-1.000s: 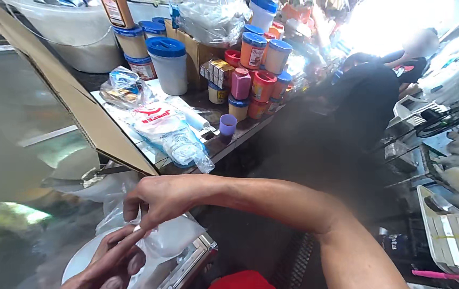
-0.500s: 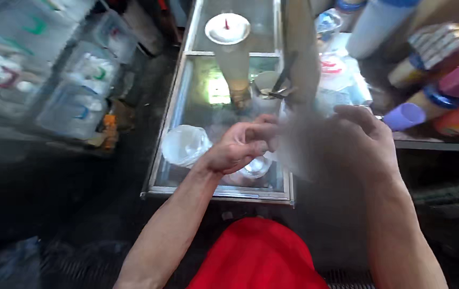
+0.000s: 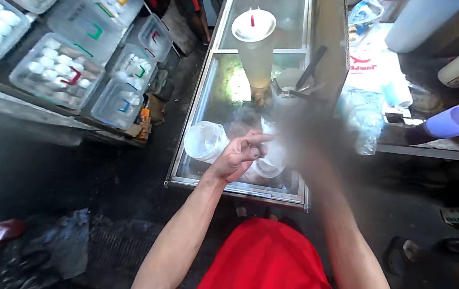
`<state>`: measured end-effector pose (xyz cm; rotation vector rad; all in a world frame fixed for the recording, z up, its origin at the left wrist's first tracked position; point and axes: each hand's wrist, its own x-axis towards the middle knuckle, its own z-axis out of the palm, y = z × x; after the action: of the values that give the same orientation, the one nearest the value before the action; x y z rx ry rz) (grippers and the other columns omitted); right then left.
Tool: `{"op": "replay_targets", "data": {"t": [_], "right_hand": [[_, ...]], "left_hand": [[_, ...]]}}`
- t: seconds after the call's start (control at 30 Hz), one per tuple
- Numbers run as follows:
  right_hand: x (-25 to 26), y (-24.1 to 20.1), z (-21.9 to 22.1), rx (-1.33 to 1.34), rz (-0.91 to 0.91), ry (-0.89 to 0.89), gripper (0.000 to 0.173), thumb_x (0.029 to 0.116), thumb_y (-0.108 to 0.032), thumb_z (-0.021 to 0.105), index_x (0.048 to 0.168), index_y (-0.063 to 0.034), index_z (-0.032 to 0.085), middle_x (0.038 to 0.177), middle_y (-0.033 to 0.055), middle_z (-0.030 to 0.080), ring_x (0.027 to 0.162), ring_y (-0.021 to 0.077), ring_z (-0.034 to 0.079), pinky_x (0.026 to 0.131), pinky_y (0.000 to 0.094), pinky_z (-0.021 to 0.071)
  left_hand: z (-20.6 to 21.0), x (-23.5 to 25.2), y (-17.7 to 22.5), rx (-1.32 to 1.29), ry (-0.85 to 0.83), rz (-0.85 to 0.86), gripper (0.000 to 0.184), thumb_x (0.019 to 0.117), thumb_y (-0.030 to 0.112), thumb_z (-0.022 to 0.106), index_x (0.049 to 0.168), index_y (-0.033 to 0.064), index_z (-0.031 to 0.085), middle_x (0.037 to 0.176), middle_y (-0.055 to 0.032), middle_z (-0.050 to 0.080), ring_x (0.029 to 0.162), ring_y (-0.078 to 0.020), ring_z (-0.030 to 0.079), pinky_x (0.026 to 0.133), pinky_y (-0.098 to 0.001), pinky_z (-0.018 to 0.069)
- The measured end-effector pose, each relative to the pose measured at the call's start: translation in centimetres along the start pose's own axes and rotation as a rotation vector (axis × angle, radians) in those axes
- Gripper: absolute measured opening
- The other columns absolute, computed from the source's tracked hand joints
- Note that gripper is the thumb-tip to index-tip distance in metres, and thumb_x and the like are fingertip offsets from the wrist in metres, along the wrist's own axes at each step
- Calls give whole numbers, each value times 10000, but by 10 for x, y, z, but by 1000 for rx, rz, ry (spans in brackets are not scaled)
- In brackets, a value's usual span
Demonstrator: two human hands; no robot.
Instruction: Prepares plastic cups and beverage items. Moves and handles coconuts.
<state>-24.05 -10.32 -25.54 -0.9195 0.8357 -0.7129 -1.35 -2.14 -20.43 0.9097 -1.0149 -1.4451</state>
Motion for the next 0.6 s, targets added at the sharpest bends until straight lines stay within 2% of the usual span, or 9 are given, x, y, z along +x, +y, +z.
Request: {"op": "replay_targets", "data": {"t": [0.07,0.17,0.27,0.33,0.37,0.43,0.47,0.6], "right_hand": [[9,6,5,-22,-12,12,393,1074,-261,443,1394,-49,527,1206,138,628,882,217,686,764,393,620],[16,13,7,-122,5,5,394,1069,-235,497,1406,-34,528,1305,164,619,1047,249,694,837,396,615],[15,9,4,-206,-27,0,403,1044,-232,527,1399,-41,553,1307,148,626,1090,245,677,864,407,603],[12,4,-2,-245,-77,4,401,1039,-224,519,1388,-32,565,1306,145,633,1132,237,661,911,411,592],[10,2,-5,-261,-103,13,402,1037,-217,510,1385,-24,567,1301,147,641,1141,238,661,918,414,591],[5,3,-11,-291,-130,42,416,1035,-222,492,1389,-14,559,1282,149,648,1150,245,660,907,418,599],[0,4,-14,-325,-140,65,430,1037,-240,488,1392,-6,553,1281,146,648,1150,237,658,901,411,598],[-32,17,-21,-552,-233,165,467,1035,-263,483,1372,53,548,1244,155,651,1090,170,664,895,353,593]], "left_hand": [[-10,-4,-20,-71,58,-45,472,854,305,796,1257,79,705,1309,-48,586,942,-107,615,862,-287,552],[-24,-5,-50,-116,154,-126,335,915,220,659,1223,101,713,1318,-56,622,923,-105,637,847,-285,544],[-34,-4,-68,-119,278,-263,365,955,91,458,1260,46,653,1244,-73,657,855,-91,634,799,-265,537],[-32,-2,-67,-73,331,-344,395,954,40,416,1298,11,607,1259,-92,640,852,-105,642,789,-268,546],[-30,-2,-63,-37,343,-356,422,941,23,418,1332,-4,574,1323,-103,609,883,-114,652,798,-279,552],[-30,-8,-52,31,352,-318,486,931,40,442,1406,4,540,1484,-105,516,984,-125,661,835,-302,561],[-32,-14,-44,48,370,-278,509,937,58,449,1438,23,528,1518,-107,495,1024,-137,662,850,-316,563],[-44,-62,-24,71,555,-126,501,967,94,427,1456,86,537,1405,-107,590,962,-148,671,840,-334,561]]}}
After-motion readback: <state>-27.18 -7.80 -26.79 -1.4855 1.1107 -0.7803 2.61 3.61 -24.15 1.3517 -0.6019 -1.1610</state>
